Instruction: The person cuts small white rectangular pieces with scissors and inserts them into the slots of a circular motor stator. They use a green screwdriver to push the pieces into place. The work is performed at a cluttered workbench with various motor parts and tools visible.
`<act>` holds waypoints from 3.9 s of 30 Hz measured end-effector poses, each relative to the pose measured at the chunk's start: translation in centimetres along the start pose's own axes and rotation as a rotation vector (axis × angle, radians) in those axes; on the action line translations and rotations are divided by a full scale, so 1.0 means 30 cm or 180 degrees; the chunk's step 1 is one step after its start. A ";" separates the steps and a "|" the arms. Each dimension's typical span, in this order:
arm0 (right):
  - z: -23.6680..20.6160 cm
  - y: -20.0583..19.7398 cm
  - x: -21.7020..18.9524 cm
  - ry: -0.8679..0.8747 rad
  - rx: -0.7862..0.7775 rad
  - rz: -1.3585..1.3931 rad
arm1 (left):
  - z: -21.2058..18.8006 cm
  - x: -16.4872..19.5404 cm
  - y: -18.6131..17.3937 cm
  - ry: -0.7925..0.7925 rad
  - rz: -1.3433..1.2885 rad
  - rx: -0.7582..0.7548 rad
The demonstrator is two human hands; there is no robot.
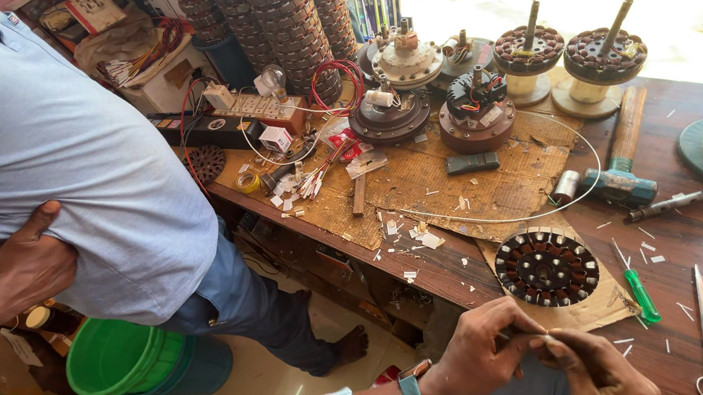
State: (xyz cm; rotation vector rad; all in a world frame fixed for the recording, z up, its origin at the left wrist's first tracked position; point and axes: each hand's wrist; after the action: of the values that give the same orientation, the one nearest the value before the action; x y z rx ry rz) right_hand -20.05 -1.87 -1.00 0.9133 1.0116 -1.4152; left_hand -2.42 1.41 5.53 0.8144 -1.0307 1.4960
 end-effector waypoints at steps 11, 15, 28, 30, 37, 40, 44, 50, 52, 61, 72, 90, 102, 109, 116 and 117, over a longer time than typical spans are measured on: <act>-0.015 0.063 0.112 0.0227 0.0213 0.1343 | 0.006 -0.027 0.016 0.0045 -0.0091 -0.0034; -0.050 0.089 0.193 0.0259 -0.0047 0.3468 | 0.007 -0.067 0.054 -0.0802 -0.2160 -0.0077; -0.063 0.000 0.181 -0.0408 0.0242 0.0727 | 0.041 0.028 0.023 0.0431 0.0247 -0.0339; -0.062 -0.002 0.172 -0.0485 0.0254 0.0262 | 0.046 0.026 0.000 0.0477 0.0533 -0.0464; -0.054 0.016 0.154 -0.0434 0.0228 0.0117 | 0.071 -0.011 -0.055 0.0379 0.0773 -0.0783; -0.080 0.025 0.149 -0.0038 0.0284 -0.0217 | 0.067 -0.038 -0.057 0.0184 0.0480 -0.0665; -0.058 0.001 0.195 -0.0238 -0.0037 -0.0202 | 0.050 -0.084 -0.045 0.0286 0.0403 -0.0607; 0.023 0.038 0.325 -0.0342 -0.0300 0.0364 | -0.001 -0.145 -0.040 -0.0639 -0.0681 -0.0541; 0.026 0.058 0.333 -0.0347 -0.0378 0.0453 | -0.015 -0.161 -0.043 -0.0668 -0.0946 -0.0525; 0.026 0.078 0.282 -0.0311 -0.0649 0.0472 | -0.073 -0.161 -0.039 -0.0517 -0.0391 -0.0425; -0.020 -0.066 0.249 0.0719 -0.0876 0.0563 | -0.048 -0.044 -0.029 0.0204 0.0037 -0.0274; -0.072 0.025 0.213 0.0528 -0.0037 0.0511 | 0.055 -0.010 -0.102 0.0168 0.0011 -0.0759; -0.164 -0.109 0.278 0.2226 -0.0835 0.2842 | 0.033 -0.021 -0.119 0.0534 0.0263 -0.1813; -0.170 -0.053 0.187 0.2570 -0.1201 0.2692 | 0.035 0.042 -0.125 0.0609 0.0628 -0.1504; -0.262 -0.069 0.093 0.2406 -0.0350 0.2879 | 0.030 -0.016 -0.091 0.0240 0.0698 -0.1507; -0.270 -0.078 0.082 0.2222 -0.0261 0.2889 | 0.045 -0.032 -0.095 0.0552 0.0753 -0.1454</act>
State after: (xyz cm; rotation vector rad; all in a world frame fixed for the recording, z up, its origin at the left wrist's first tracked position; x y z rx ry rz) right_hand -22.69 4.98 -5.83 1.5898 0.9290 -0.2798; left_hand 0.48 -0.12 5.69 0.2425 -1.3036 1.4167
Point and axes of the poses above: each hand's wrist, its own z-axis towards the middle knuckle, its own y-axis out of the palm, x = y × z, and after that the axes turned 1 degree about x, right-handed
